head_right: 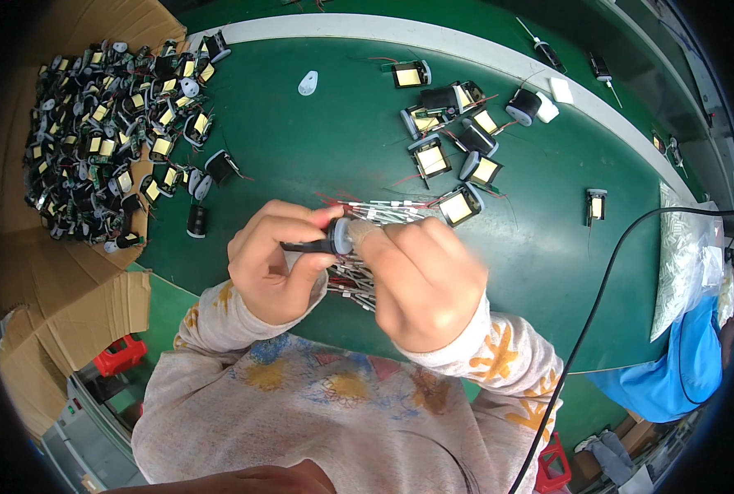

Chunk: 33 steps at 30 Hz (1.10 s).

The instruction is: The person picks up a white plastic housing and inserts several thin wires into it by hand before snapping the assembly onto a black electronic component.

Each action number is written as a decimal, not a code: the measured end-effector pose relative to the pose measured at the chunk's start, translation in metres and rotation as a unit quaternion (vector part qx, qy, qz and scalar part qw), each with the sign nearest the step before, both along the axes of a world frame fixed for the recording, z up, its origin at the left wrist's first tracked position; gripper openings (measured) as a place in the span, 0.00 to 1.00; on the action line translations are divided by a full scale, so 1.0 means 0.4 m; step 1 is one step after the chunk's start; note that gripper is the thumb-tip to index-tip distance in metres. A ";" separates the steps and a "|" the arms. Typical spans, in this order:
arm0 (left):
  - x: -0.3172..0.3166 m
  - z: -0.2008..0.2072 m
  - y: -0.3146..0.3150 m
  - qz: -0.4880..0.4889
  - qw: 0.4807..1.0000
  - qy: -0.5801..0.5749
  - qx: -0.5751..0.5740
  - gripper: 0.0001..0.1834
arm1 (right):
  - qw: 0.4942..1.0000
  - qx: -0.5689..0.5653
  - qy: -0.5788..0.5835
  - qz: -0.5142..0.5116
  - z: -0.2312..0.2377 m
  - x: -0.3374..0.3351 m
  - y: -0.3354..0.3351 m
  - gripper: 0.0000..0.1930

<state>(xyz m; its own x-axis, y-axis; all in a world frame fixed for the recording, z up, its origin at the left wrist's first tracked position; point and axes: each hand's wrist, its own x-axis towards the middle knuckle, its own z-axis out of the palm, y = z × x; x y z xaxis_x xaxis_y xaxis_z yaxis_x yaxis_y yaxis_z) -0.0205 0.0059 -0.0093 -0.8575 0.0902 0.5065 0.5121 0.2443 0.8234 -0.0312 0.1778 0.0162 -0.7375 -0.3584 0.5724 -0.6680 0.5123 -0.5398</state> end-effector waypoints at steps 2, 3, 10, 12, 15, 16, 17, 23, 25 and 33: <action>-0.012 -0.001 -0.002 0.014 0.999 0.004 -0.029 0.10 | 0.999 0.014 -0.031 0.007 0.003 -0.018 0.002 0.12; -0.024 -0.007 -0.012 -0.002 0.999 -0.010 -0.046 0.09 | 0.998 0.027 -0.062 0.014 0.006 -0.033 0.004 0.09; -0.052 -0.019 -0.038 -0.098 0.935 -0.258 0.224 0.08 | 0.938 -0.010 -0.341 0.065 0.051 -0.121 0.002 0.05; -0.053 -0.023 -0.038 -0.072 0.940 -0.240 0.232 0.08 | 0.933 -0.048 -0.353 0.053 0.030 -0.123 -0.016 0.06; -0.070 -0.036 -0.052 -0.062 0.945 -0.230 0.223 0.11 | 0.928 -0.081 -0.361 0.039 0.002 -0.136 -0.034 0.06; -0.075 -0.026 -0.066 -0.038 0.965 -0.217 0.141 0.16 | 0.928 -0.066 -0.364 0.040 0.000 -0.151 -0.033 0.06; -0.086 -0.012 -0.081 -0.018 0.977 -0.206 0.057 0.20 | 0.929 -0.031 -0.366 0.045 0.005 -0.171 -0.022 0.07; -0.110 -0.037 -0.294 0.294 0.853 -0.032 -0.429 0.15 | 0.921 -0.149 -0.347 -0.092 -0.073 -0.495 0.060 0.11; -0.100 -0.059 -0.331 0.354 0.759 -0.021 -0.546 0.20 | 0.885 -0.220 -0.372 -0.172 -0.134 -0.631 0.109 0.13; -0.113 -0.077 -0.300 0.327 0.710 -0.016 -0.623 0.26 | 0.901 -0.092 -0.281 -0.319 -0.204 -0.731 0.285 0.28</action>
